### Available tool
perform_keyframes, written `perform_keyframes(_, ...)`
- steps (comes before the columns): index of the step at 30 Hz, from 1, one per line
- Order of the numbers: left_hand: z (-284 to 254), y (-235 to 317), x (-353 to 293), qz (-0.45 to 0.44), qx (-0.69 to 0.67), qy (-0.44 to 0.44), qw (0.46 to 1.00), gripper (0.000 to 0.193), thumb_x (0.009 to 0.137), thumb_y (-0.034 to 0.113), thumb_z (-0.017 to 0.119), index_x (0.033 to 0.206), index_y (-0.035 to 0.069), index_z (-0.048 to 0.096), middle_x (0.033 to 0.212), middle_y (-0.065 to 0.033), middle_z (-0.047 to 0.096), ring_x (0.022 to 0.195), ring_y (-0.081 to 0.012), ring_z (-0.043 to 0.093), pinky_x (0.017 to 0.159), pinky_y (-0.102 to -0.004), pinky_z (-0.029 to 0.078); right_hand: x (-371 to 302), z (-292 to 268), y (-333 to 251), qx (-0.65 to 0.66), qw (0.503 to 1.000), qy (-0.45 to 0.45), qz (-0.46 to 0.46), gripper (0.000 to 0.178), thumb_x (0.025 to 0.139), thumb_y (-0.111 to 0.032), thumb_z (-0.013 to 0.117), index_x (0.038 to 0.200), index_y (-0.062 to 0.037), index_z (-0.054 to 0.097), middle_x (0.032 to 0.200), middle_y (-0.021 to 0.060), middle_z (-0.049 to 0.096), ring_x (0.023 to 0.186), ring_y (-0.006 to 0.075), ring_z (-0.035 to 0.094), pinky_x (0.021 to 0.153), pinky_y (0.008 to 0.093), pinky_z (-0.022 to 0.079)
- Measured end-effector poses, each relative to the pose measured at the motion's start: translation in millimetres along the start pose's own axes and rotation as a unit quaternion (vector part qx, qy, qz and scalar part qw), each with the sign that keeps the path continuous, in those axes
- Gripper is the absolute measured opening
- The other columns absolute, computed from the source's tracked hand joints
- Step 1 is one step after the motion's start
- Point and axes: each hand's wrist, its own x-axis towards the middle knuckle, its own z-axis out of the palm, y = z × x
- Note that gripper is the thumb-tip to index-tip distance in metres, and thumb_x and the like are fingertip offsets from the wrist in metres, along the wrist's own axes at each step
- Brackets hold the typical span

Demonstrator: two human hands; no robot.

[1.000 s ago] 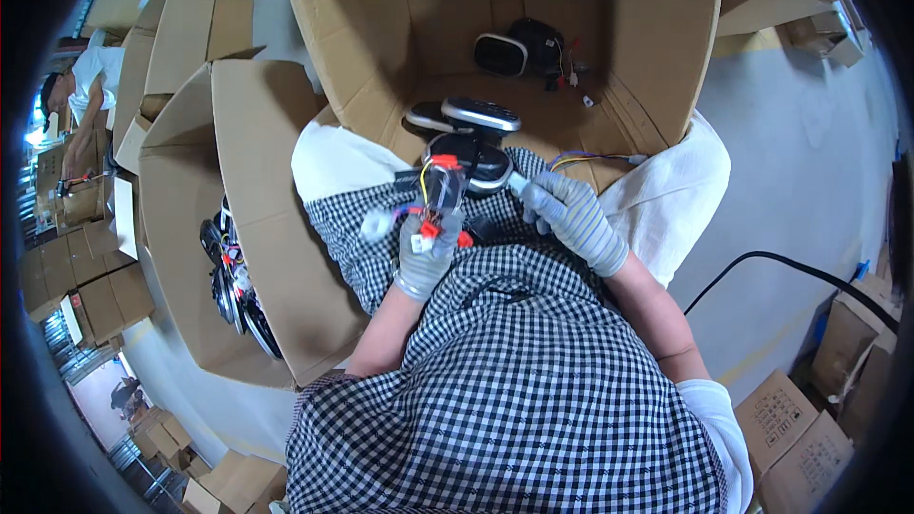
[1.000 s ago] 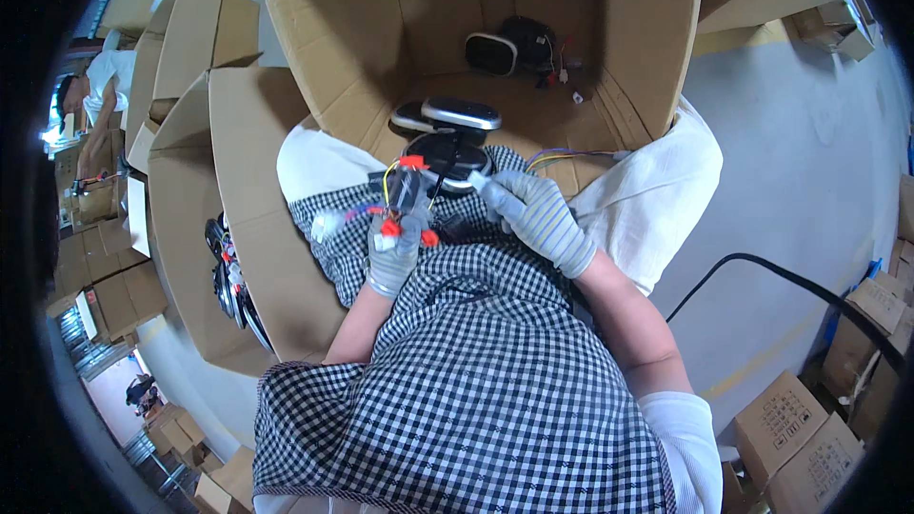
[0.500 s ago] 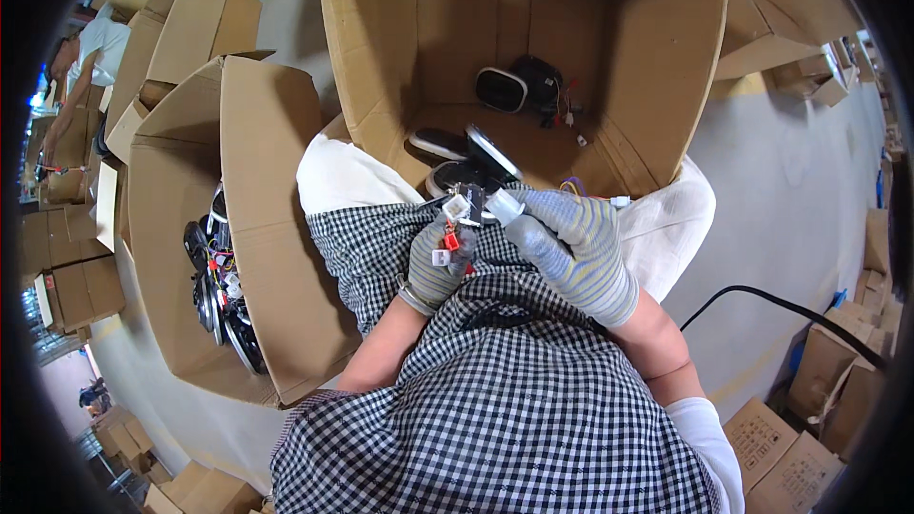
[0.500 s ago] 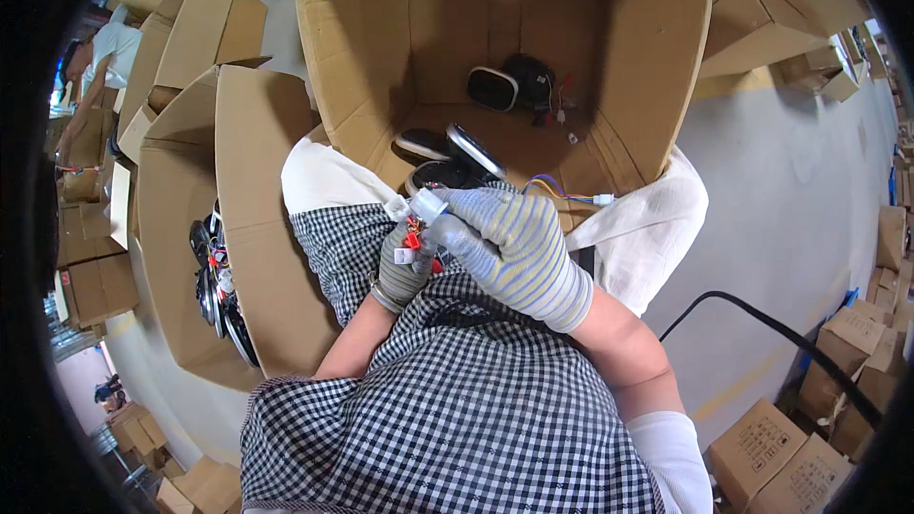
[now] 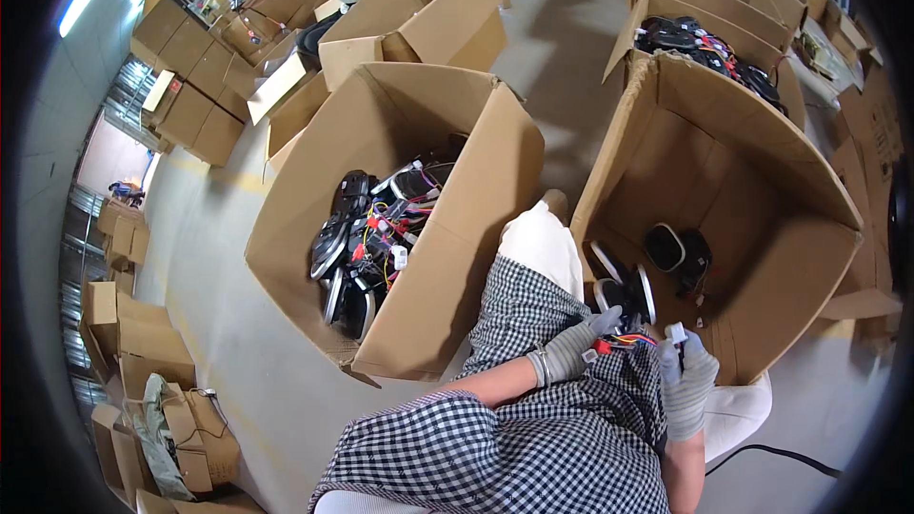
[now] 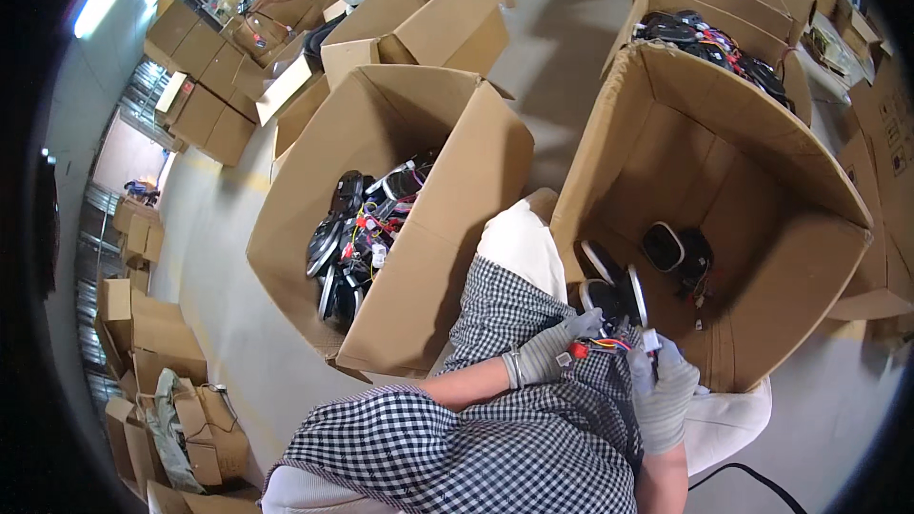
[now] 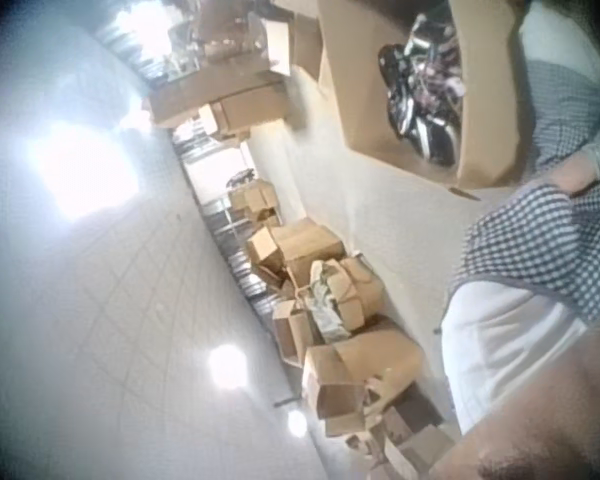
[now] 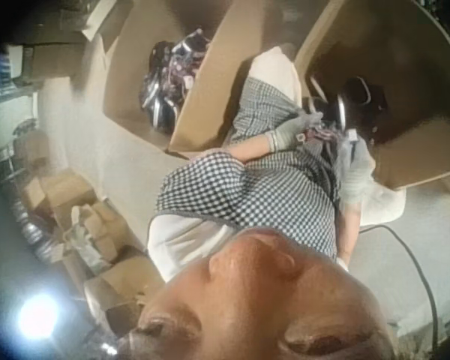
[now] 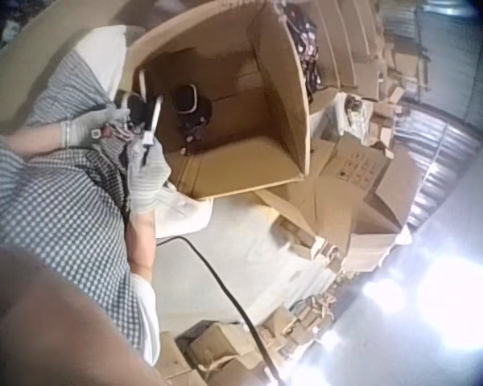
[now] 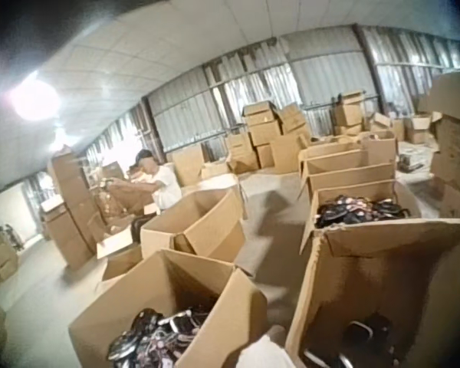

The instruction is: The person assembles electronic display units by connecting wiring harnesses to them, taking the units from cardboard boxes by hand.

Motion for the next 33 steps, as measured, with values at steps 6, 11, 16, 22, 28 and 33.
perform_keyframes(6, 5, 20, -16, 0.472, 0.429, 0.031, 0.77, 0.062, 0.09, 0.037, 0.041, 0.139, 0.0, 0.03, 0.141, -0.0246, 0.033, 0.131, -0.0392, 0.034, 0.107, -0.0405, 0.031, -8, 22, 6, -0.081, 0.997, 0.009, -0.014, 0.012, 0.083, -0.015, 0.062, 0.086, -0.0034, 0.06, 0.063, 0.0151, 0.057, 0.054, 0.0296, 0.058, 0.05, 0.0364, 0.044)
perform_keyframes(11, 34, 42, -42, 0.562, 0.377, -0.112, 0.728, 0.04, 0.09, 0.014, 0.048, 0.129, 0.004, 0.044, 0.135, -0.0234, 0.042, 0.128, -0.0398, 0.039, 0.105, -0.0551, 0.028, -3, 38, 27, 0.051, 0.987, -0.123, -0.085, 0.025, 0.074, -0.022, 0.064, 0.094, -0.0066, 0.061, 0.076, 0.0142, 0.064, 0.07, 0.0347, 0.063, 0.06, 0.0413, 0.048)
perform_keyframes(16, 34, 38, -46, 0.562, 0.385, -0.018, 0.732, 0.051, 0.083, 0.001, 0.055, 0.132, 0.007, 0.043, 0.138, -0.0225, 0.038, 0.129, -0.0396, 0.036, 0.108, -0.0501, 0.024, -8, 47, 50, 0.045, 0.964, -0.249, -0.085, 0.028, 0.077, -0.025, 0.063, 0.095, -0.0028, 0.062, 0.071, 0.0155, 0.063, 0.067, 0.0357, 0.063, 0.06, 0.041, 0.049)
perform_keyframes(22, 47, 21, -56, 0.544, 0.312, 0.161, 0.762, 0.067, 0.086, 0.016, 0.059, 0.143, 0.005, 0.025, 0.147, -0.0202, 0.021, 0.135, -0.0362, 0.024, 0.109, -0.0427, 0.025, -17, 46, 32, 0.1, 0.939, -0.326, -0.039, 0.032, 0.079, -0.028, 0.064, 0.1, -0.004, 0.06, 0.07, 0.0168, 0.063, 0.063, 0.0348, 0.062, 0.059, 0.0401, 0.047)
perform_keyframes(28, 47, 20, -46, 0.534, 0.317, 0.192, 0.76, 0.078, 0.088, 0.039, 0.054, 0.145, 0.001, 0.015, 0.149, -0.0193, 0.018, 0.138, -0.0341, 0.018, 0.112, -0.0417, 0.015, -15, 51, 29, 0.247, 0.913, -0.323, 0.005, 0.046, 0.086, -0.017, 0.059, 0.125, 0.001, 0.046, 0.115, 0.0149, 0.06, 0.1, 0.0223, 0.06, 0.085, 0.0324, 0.046)
perform_keyframes(33, 50, 19, -40, 0.556, 0.305, 0.146, 0.759, 0.077, 0.089, 0.038, 0.054, 0.145, 0.002, 0.016, 0.15, -0.0204, 0.015, 0.14, -0.0371, 0.013, 0.112, -0.0453, 0.013, 9, 55, 41, 0.247, 0.89, -0.37, 0.104, 0.047, 0.081, -0.023, 0.064, 0.122, -0.002, 0.05, 0.108, 0.0099, 0.062, 0.097, 0.0194, 0.06, 0.083, 0.0314, 0.047)
